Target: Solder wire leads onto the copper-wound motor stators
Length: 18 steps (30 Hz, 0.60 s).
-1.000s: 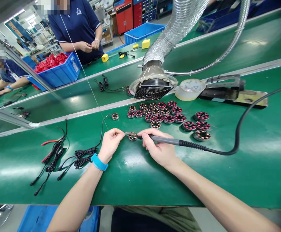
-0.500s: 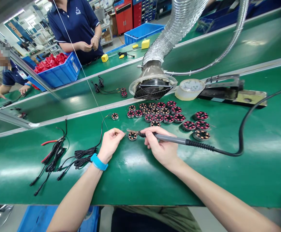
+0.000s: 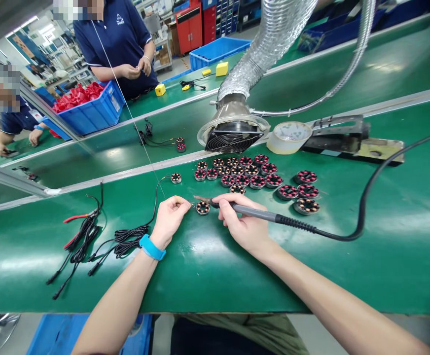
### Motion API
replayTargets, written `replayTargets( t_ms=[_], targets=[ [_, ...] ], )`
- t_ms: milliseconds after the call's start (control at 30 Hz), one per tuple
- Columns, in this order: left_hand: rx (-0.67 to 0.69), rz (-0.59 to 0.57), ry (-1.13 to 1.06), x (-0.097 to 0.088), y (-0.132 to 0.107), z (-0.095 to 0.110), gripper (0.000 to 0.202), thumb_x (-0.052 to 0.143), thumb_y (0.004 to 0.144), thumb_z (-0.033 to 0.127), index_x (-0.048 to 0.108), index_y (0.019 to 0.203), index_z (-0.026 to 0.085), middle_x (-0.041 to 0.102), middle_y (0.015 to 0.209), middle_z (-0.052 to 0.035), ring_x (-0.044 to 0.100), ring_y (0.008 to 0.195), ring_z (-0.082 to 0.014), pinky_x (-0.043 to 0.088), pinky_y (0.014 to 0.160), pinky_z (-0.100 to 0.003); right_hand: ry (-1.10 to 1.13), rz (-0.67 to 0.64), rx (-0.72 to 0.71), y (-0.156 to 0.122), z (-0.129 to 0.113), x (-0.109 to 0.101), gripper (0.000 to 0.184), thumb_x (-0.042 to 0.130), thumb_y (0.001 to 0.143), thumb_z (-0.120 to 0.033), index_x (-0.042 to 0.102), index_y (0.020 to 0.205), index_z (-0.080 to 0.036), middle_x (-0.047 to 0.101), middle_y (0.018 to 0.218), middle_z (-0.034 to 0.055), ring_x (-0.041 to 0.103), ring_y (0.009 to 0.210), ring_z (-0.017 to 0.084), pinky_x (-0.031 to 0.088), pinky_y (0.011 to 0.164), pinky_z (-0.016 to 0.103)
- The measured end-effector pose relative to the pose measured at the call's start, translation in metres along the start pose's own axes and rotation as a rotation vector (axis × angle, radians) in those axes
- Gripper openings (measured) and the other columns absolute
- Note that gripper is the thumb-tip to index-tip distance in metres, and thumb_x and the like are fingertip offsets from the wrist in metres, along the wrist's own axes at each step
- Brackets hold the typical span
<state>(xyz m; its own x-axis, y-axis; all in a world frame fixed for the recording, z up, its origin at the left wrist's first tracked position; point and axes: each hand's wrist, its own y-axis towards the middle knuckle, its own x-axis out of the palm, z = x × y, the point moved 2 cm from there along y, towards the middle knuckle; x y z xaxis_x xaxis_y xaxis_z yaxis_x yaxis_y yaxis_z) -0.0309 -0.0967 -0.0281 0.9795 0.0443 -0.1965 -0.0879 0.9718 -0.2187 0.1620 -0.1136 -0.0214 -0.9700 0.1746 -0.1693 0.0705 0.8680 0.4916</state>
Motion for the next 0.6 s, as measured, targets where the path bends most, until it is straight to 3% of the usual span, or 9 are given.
replayTargets(
  t_ms=[300,433,600],
  targets=[
    [0.018,0.002,0.019,-0.001,0.001,-0.002,0.018,0.071,0.072,0.033,0.067,0.074,0.016,0.056,0.060,0.0022,0.040,0.052,-0.0081,0.033,0.055,-0.024,-0.017,-0.120,-0.098,0.007,0.007,0.009,0.014,0.057,0.099,-0.024,0.070,0.106,-0.023,0.074,0.097,0.0041,0.072,0.085,0.018,0.058,0.083,0.033],
    [0.027,-0.012,0.043,-0.002,0.002,-0.004,0.017,0.068,0.073,0.032,0.068,0.075,0.016,0.055,0.059,0.0027,0.040,0.051,-0.0079,0.034,0.056,-0.024,-0.040,-0.286,-0.156,0.016,0.001,0.012,0.028,0.054,0.100,-0.020,0.064,0.125,-0.028,0.068,0.109,0.0064,0.068,0.094,0.019,0.057,0.087,0.035],
    [0.035,-0.050,0.049,-0.001,0.000,-0.003,0.016,0.066,0.074,0.031,0.068,0.076,0.015,0.052,0.055,0.0040,0.041,0.051,-0.0086,0.035,0.056,-0.024,0.024,-0.367,-0.158,0.019,0.000,0.022,0.042,0.054,0.096,-0.013,0.056,0.135,-0.030,0.059,0.116,0.0069,0.068,0.096,0.018,0.057,0.092,0.036]
  ],
)
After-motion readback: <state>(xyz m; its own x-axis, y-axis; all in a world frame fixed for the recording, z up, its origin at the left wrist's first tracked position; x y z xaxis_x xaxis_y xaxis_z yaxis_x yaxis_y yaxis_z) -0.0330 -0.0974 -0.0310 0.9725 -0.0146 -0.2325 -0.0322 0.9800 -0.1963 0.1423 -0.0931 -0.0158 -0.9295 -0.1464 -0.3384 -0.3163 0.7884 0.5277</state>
